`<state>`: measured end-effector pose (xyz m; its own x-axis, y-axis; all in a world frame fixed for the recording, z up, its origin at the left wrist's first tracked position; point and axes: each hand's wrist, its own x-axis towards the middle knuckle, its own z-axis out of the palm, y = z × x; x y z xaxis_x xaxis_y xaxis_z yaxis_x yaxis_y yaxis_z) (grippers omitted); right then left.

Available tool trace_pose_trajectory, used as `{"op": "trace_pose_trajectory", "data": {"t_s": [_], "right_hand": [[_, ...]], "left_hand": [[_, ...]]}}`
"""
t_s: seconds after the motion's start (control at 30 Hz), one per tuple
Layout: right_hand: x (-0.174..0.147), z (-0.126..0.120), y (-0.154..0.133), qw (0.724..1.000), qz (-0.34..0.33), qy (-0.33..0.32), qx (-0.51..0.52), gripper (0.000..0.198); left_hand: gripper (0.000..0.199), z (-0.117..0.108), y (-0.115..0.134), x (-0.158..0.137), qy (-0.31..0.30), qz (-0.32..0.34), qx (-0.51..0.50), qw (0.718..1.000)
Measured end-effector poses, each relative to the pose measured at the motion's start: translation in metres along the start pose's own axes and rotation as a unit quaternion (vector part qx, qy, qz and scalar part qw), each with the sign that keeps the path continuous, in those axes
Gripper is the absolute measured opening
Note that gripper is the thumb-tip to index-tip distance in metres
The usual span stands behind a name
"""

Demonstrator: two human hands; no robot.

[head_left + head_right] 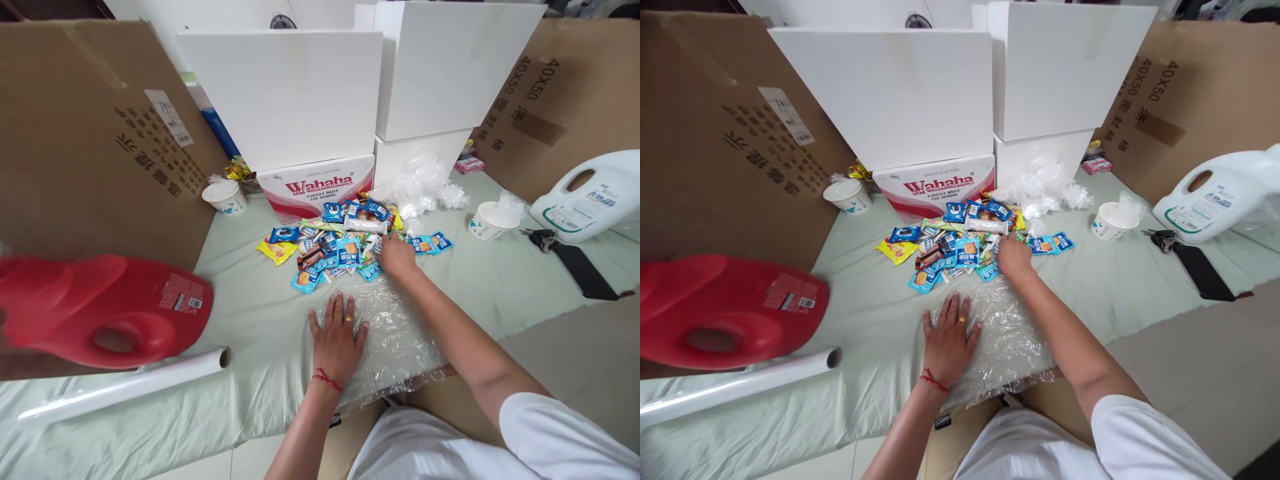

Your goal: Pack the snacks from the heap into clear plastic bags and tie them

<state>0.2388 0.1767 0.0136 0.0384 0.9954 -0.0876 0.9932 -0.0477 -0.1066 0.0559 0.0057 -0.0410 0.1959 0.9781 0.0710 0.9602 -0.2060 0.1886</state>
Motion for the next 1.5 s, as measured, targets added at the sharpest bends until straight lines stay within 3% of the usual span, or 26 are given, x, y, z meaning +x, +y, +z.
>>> {"op": "trace_pose_trajectory", "data": {"t_s": [0.3, 0.5, 0.7, 0.87, 1.0, 1.07, 1.17, 1.27, 1.37, 1.5], "right_hand": [[-0.032, 0.006, 0.033, 0.999, -0.042, -0.021, 0.019, 0.042], [-0.001, -0.018, 0.055, 0.997, 0.013, 0.057, 0.043, 0.053], [0.026, -0.014, 0.038, 0.999, 0.035, -0.004, -0.029, 0.05], [0.021, -0.012, 0.051, 0.999, 0.024, 0.014, -0.034, 0.044], [-0.002, -0.025, 0.073, 0.994, 0.007, 0.102, 0.041, 0.052], [-0.026, -0.031, 0.078, 0.982, -0.058, 0.113, 0.137, 0.058], [-0.071, -0.03, 0.068, 0.94, -0.211, 0.015, 0.267, 0.062], [-0.11, -0.018, 0.046, 0.911, -0.302, -0.099, 0.262, 0.062], [-0.129, -0.002, 0.027, 0.916, -0.32, -0.16, 0.179, 0.063], [-0.135, 0.011, 0.017, 0.931, -0.305, -0.182, 0.085, 0.062]], "left_hand": [[0.06, -0.001, 0.0, 0.0, -0.003, 0.0, -0.012, 1.0], [0.059, 0.0, -0.001, -0.001, -0.007, -0.002, -0.007, 1.0], [0.059, -0.001, 0.0, 0.0, -0.006, -0.002, 0.002, 1.0], [0.054, -0.004, 0.001, 0.001, -0.008, -0.014, -0.027, 1.0], [0.053, -0.002, 0.0, 0.002, -0.01, -0.025, -0.05, 0.998], [0.052, 0.0, 0.0, 0.003, -0.008, -0.024, -0.06, 0.998], [0.053, 0.0, -0.001, 0.003, -0.002, -0.03, -0.085, 0.996], [0.055, 0.0, -0.004, 0.003, 0.003, -0.047, -0.128, 0.991], [0.057, -0.001, -0.007, 0.002, 0.011, -0.067, -0.174, 0.982], [0.057, -0.001, -0.008, 0.002, 0.007, -0.08, -0.198, 0.977]]}}
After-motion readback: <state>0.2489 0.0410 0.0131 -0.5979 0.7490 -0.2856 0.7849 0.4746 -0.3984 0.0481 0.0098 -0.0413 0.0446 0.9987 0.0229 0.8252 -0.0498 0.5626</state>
